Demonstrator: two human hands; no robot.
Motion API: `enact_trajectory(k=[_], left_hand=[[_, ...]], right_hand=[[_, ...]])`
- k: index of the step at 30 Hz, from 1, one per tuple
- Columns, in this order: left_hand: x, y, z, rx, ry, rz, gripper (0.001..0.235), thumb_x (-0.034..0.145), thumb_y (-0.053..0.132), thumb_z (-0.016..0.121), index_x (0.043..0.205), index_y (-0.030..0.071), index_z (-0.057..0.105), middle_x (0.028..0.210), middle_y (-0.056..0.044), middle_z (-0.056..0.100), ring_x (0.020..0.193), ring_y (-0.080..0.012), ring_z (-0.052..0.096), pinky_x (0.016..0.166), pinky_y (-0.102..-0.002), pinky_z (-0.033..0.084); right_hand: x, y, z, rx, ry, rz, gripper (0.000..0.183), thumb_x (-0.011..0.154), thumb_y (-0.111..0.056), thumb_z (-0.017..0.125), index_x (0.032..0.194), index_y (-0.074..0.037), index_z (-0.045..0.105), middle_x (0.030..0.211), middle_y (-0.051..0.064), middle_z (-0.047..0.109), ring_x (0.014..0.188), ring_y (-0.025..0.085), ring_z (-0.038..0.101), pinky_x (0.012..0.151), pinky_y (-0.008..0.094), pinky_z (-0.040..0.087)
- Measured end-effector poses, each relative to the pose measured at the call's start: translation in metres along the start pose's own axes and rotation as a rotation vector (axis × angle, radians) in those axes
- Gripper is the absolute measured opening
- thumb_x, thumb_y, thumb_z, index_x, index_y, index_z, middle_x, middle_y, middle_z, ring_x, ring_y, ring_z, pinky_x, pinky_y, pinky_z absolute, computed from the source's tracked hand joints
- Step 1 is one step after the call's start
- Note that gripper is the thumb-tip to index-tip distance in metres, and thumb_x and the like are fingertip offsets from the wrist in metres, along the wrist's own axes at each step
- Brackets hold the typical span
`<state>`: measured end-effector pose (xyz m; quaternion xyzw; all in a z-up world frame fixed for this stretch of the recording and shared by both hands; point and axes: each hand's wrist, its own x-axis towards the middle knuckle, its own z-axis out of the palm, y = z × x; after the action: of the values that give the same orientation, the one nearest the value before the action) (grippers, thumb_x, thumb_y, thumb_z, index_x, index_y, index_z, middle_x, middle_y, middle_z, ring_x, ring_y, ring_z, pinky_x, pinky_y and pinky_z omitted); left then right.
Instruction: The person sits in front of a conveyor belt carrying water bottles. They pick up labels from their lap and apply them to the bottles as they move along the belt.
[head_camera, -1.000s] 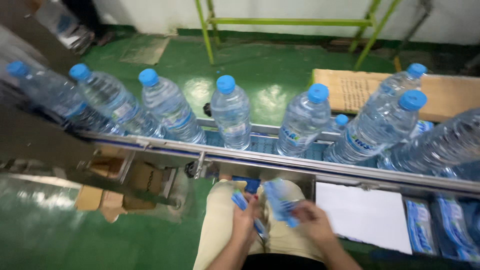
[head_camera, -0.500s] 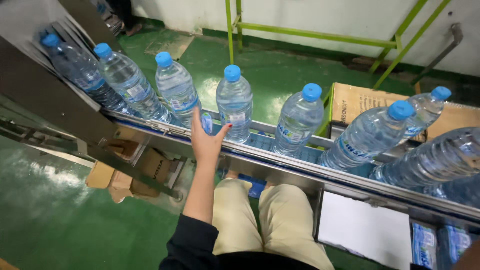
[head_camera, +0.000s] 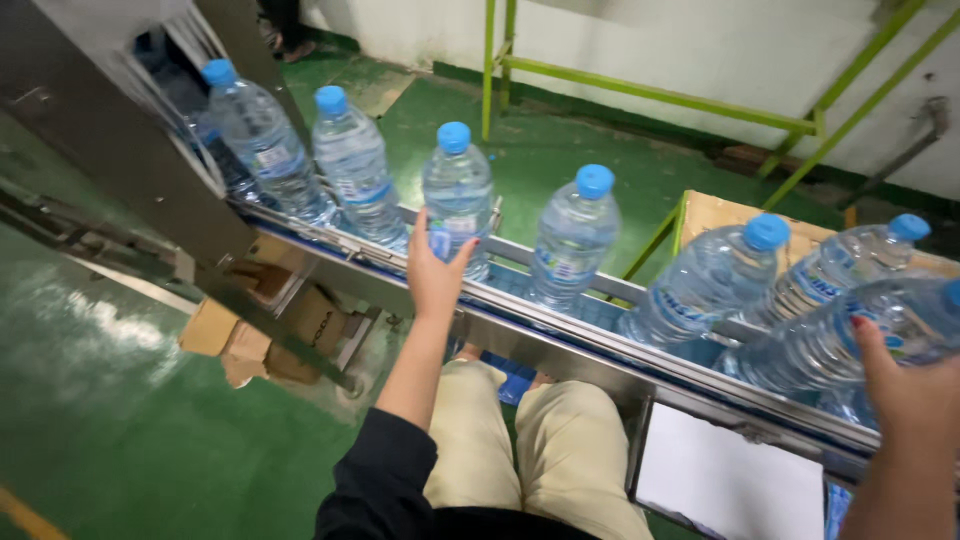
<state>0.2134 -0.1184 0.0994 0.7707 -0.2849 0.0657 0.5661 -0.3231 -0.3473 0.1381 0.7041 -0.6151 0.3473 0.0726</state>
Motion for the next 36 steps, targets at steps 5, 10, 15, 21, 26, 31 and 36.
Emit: enact_trajectory(k=[5,10,15,21,26,31,36], left_hand=[[0.005,0.005,-0.019,-0.045,0.006,0.002,0.087,0.082,0.036,0.088,0.152,0.006,0.046,0.151,-0.02,0.054,0.14,-0.036,0.051,0.115,-0.045,0.042],[-0.036,0.033,-0.059,-0.423,0.182,-0.229,0.067,0.087,0.023,0.08,0.145,0.006,0.049,0.13,-0.007,0.07,0.127,-0.0241,0.064,0.114,-0.039,0.044],[-0.117,-0.008,-0.046,-1.329,-0.175,-0.637,0.043,0.092,0.008,0.063,0.134,0.006,0.055,0.094,-0.012,0.071,0.072,-0.0177,0.064,0.071,-0.029,0.052],[-0.211,-0.005,-0.012,-1.326,-0.417,-0.979,0.034,0.085,0.001,0.074,0.117,0.003,0.062,0.103,-0.017,0.075,0.097,-0.032,0.073,0.096,-0.046,0.056],[-0.247,0.011,0.012,-1.144,-0.439,-1.072,0.012,0.091,-0.002,0.07,0.103,-0.002,0.069,0.098,-0.022,0.077,0.088,-0.0327,0.074,0.095,-0.05,0.057],[-0.272,0.015,0.027,-0.998,-0.313,-1.152,0.009,0.084,-0.011,0.076,0.092,-0.015,0.074,0.08,-0.026,0.075,0.068,-0.0317,0.07,0.064,-0.042,0.057],[-0.287,-0.001,0.028,-1.054,-0.3,-1.14,0.019,0.083,-0.005,0.08,0.099,-0.004,0.069,0.081,-0.018,0.071,0.069,-0.0273,0.067,0.065,-0.039,0.056]], right_hand=[[-0.019,-0.121,-0.064,0.209,-0.134,0.343,0.107,0.099,-0.024,0.096,0.159,-0.01,0.008,0.158,0.036,0.03,0.144,0.052,0.04,0.114,0.056,0.035],[-0.039,-0.114,-0.035,0.446,-0.075,0.086,0.122,0.093,-0.013,0.094,0.159,-0.021,-0.008,0.173,0.026,0.007,0.162,0.045,0.016,0.13,0.054,0.019],[-0.042,-0.099,-0.01,0.573,-0.143,0.056,0.131,0.083,-0.01,0.094,0.159,-0.018,-0.013,0.175,0.023,0.0,0.166,0.035,0.01,0.134,0.047,0.013],[-0.09,-0.09,-0.006,0.793,0.069,-0.201,0.106,0.096,-0.014,0.079,0.164,-0.017,-0.002,0.165,0.017,0.002,0.162,0.039,0.015,0.139,0.058,0.024],[-0.216,-0.117,0.014,0.746,-0.173,-0.286,0.053,0.064,-0.003,0.048,0.115,-0.011,0.061,0.12,0.009,0.06,0.124,0.031,0.052,0.12,0.046,0.026],[-0.27,-0.159,0.005,0.861,-0.88,0.144,0.013,0.088,-0.022,0.075,0.098,-0.016,0.07,0.086,-0.002,0.069,0.077,0.01,0.063,0.073,0.025,0.048],[-0.268,-0.16,0.011,0.848,-0.857,0.119,0.008,0.088,-0.021,0.074,0.092,-0.016,0.078,0.087,-0.002,0.078,0.08,0.011,0.071,0.074,0.026,0.053]])
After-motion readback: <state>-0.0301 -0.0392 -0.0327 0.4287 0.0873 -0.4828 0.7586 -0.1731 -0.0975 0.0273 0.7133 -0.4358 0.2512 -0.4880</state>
